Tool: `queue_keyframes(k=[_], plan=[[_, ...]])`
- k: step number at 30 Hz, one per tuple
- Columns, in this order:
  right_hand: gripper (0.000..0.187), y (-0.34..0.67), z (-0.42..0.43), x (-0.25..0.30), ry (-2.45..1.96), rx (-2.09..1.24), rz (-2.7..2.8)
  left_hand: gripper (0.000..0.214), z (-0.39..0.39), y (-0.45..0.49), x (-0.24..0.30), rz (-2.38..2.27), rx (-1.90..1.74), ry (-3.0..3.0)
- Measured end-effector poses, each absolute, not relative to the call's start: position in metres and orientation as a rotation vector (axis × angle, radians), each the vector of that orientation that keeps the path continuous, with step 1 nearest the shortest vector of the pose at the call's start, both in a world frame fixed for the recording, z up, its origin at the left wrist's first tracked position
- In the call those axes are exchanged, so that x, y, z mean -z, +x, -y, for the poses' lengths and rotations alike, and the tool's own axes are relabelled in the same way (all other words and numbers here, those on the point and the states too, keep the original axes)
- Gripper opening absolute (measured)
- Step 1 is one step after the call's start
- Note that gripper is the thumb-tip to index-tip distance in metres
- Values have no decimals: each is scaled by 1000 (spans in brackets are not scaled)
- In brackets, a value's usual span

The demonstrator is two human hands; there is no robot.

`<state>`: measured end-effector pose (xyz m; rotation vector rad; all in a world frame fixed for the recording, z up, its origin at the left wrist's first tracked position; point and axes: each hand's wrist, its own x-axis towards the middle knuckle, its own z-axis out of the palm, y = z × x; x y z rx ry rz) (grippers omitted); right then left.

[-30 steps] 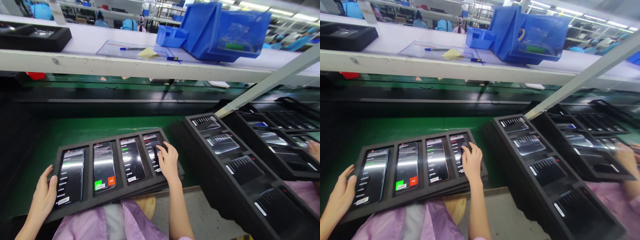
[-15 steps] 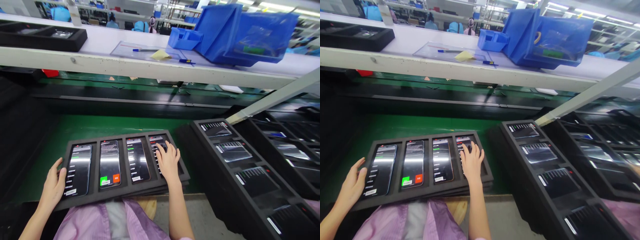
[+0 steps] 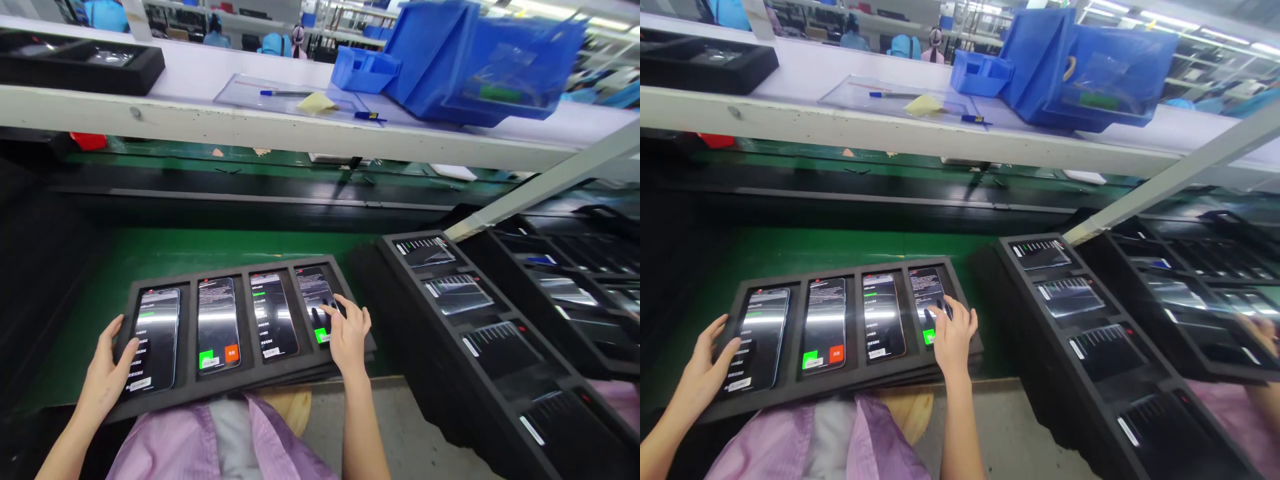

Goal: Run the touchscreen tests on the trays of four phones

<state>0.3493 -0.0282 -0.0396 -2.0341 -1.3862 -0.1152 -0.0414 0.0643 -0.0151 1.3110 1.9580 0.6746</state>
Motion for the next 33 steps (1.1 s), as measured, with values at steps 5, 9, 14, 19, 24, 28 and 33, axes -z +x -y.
queue_keyframes(k=[5,9,14,19,24,28,33], plan=[[53,344,41,46,-1778,289,1302,75,-54,-43,14,-1745,-823,1111],[48,344,48,50,-1776,277,1379,83,-38,-51,15,-1598,-851,1002],[47,334,51,47,-1757,340,1394,96,-29,-61,19,-1488,-826,1062],[43,286,49,38,-1627,168,1587,94,-30,-66,28,-1424,-869,1118],[43,231,40,28,-1511,-83,1885,97,-31,-72,38,-1346,-876,1163],[41,204,32,26,-1497,-144,2083,94,-31,-74,41,-1279,-880,1183],[37,188,26,28,-1530,-101,2152,95,-31,-72,42,-1271,-904,1141]])
